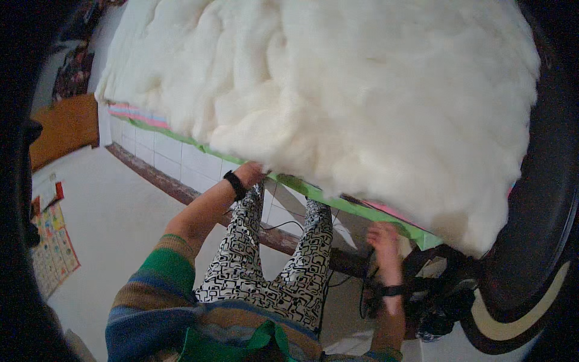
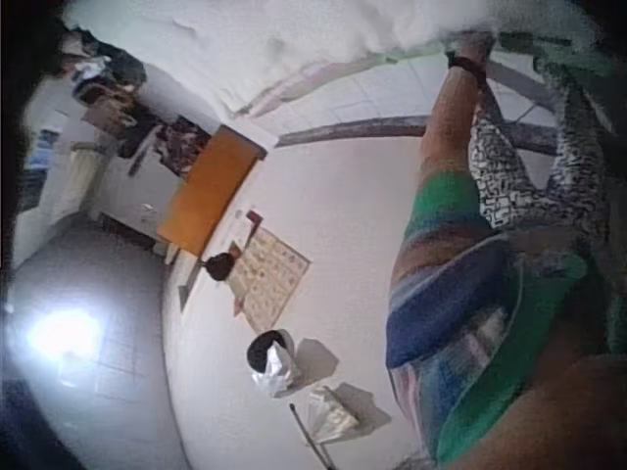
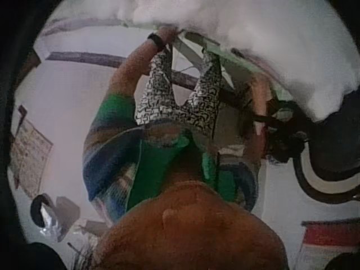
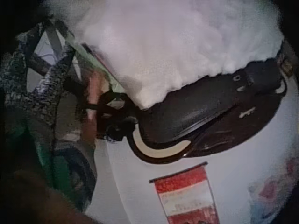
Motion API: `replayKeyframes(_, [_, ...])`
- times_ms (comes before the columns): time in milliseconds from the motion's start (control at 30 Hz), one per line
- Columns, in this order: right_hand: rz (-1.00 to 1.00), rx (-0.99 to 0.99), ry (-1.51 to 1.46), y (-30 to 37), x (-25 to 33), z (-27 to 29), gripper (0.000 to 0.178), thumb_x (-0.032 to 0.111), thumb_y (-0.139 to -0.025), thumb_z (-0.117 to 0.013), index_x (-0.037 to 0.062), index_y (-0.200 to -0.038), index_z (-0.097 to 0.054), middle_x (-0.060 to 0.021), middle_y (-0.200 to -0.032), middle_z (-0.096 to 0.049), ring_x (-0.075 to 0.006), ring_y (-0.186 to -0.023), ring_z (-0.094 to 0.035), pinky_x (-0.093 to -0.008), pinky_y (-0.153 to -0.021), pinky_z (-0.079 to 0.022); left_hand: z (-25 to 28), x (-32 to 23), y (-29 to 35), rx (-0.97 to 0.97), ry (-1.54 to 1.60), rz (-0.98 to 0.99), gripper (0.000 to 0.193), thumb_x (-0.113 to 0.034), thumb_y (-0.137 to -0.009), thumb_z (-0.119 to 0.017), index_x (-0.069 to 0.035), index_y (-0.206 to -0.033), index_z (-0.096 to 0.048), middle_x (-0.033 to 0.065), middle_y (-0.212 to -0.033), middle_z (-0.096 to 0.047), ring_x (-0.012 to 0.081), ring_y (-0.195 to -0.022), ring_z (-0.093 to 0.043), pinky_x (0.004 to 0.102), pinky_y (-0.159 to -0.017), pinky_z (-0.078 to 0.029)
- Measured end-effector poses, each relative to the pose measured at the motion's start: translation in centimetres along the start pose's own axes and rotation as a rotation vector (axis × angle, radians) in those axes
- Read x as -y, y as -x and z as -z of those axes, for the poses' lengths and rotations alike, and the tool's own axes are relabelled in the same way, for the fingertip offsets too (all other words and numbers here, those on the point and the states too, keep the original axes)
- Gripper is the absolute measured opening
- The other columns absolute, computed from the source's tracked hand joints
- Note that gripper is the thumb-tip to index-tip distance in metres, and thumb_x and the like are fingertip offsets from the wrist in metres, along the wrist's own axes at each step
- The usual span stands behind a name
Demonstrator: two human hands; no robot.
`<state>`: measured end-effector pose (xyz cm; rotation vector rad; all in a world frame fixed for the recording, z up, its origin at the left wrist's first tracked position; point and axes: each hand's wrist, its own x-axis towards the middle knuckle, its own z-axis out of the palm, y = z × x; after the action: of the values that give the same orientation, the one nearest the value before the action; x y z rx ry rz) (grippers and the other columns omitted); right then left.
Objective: The person repeatedly lifts, spreads, and pats a large sheet of white cotton batting on a bed to fluff and even it out. They walk around the bed to adjust different sections and then pick up a pink blanket from a nearby pile.
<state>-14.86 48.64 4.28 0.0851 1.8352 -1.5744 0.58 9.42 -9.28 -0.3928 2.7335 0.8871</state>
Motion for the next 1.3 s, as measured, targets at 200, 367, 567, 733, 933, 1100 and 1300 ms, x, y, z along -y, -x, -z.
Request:
replayKeyframes(200, [0.931, 0.652, 1.379, -4.9, 7.1, -23.5, 0.025, 0.012, -0.085, -0.051, 0.0005, -0.107, -0.056, -0.0167, -0.096, -0.062, -0.0342, -0.086, -0.059, -0.0384, -0.076, -0.048, -1.5, -7.4, -5.6, -1.035, 0.109, -0.565, 0.033, -0.015, -0.083, -0.046, -0.014, -0.115, -0.053, 0.0128, -0.107, -0.055, 0.0311, -0.102, -0.055, 0.0434, -0.087, -0.045])
replayKeyframes(367, [0.823, 0.258, 1.047, -12.3, 13.6, -25.3, 0.038, 0.008, -0.087, -0.048, -0.0007, -0.124, -0.045, -0.0131, -0.113, -0.059, -0.0192, -0.104, -0.056, -0.0305, -0.091, -0.042, -0.9, -11.0, -6.1, -0.621, 0.205, -0.319, 0.029, -0.016, -0.079, -0.046, -0.013, -0.108, -0.053, 0.0090, -0.111, -0.053, 0.0293, -0.110, -0.047, 0.0422, -0.095, -0.037])
replayKeyframes(567, [0.723, 0.201, 0.846, -14.9, 16.3, -18.7, 0.042, 0.006, -0.086, -0.047, 0.0022, -0.127, -0.042, -0.0122, -0.123, -0.051, -0.0201, -0.111, -0.050, -0.0304, -0.097, -0.036, -0.3, -9.1, -1.1, -0.871, 0.363, -0.349, 0.031, -0.010, -0.075, -0.052, -0.009, -0.106, -0.053, 0.0104, -0.110, -0.054, 0.0311, -0.108, -0.048, 0.0414, -0.093, -0.037])
replayKeyframes(733, [0.730, -0.024, 0.608, -14.0, 21.4, -12.2, 0.042, 0.004, -0.087, -0.046, 0.0033, -0.129, -0.040, -0.0102, -0.125, -0.049, -0.0187, -0.111, -0.048, -0.0300, -0.095, -0.036, 3.1, -4.8, -1.2, -1.038, 1.094, 0.243, 0.023, -0.011, -0.089, -0.048, -0.002, -0.109, -0.053, 0.0128, -0.091, -0.062, 0.0236, -0.081, -0.061, 0.0321, -0.074, -0.048])
replayKeyframes(933, [0.657, -0.151, 0.487, -11.1, 23.4, -5.6, 0.036, 0.008, -0.088, -0.047, 0.0040, -0.123, -0.044, -0.0084, -0.121, -0.051, -0.0163, -0.102, -0.051, -0.0312, -0.086, -0.042, 9.8, -3.1, -8.2, -0.992, 1.606, -0.106, 0.029, -0.012, -0.087, -0.052, 0.002, -0.112, -0.051, 0.0110, -0.101, -0.060, 0.0197, -0.089, -0.057, 0.0320, -0.075, -0.048])
replayKeyframes(1100, [0.711, -0.073, 0.428, -8.8, 21.5, -5.5, 0.025, 0.015, -0.091, -0.049, 0.0049, -0.114, -0.047, -0.0059, -0.110, -0.055, -0.0152, -0.099, -0.052, -0.0292, -0.084, -0.044, 11.3, -4.4, -9.8, -0.934, 1.632, -0.407, 0.033, -0.011, -0.085, -0.053, 0.001, -0.116, -0.051, 0.0091, -0.107, -0.058, 0.0165, -0.091, -0.056, 0.0318, -0.076, -0.048])
replayKeyframes(1300, [0.655, -0.181, 0.396, -9.1, 22.6, -6.6, 0.027, 0.010, -0.089, -0.052, 0.0044, -0.114, -0.048, -0.0065, -0.110, -0.054, -0.0148, -0.100, -0.052, -0.0296, -0.087, -0.043, 9.9, -3.4, -8.0, -0.925, 1.809, -0.194, 0.034, -0.012, -0.085, -0.054, 0.001, -0.116, -0.051, 0.0085, -0.106, -0.059, 0.0162, -0.090, -0.057, 0.0325, -0.076, -0.048])
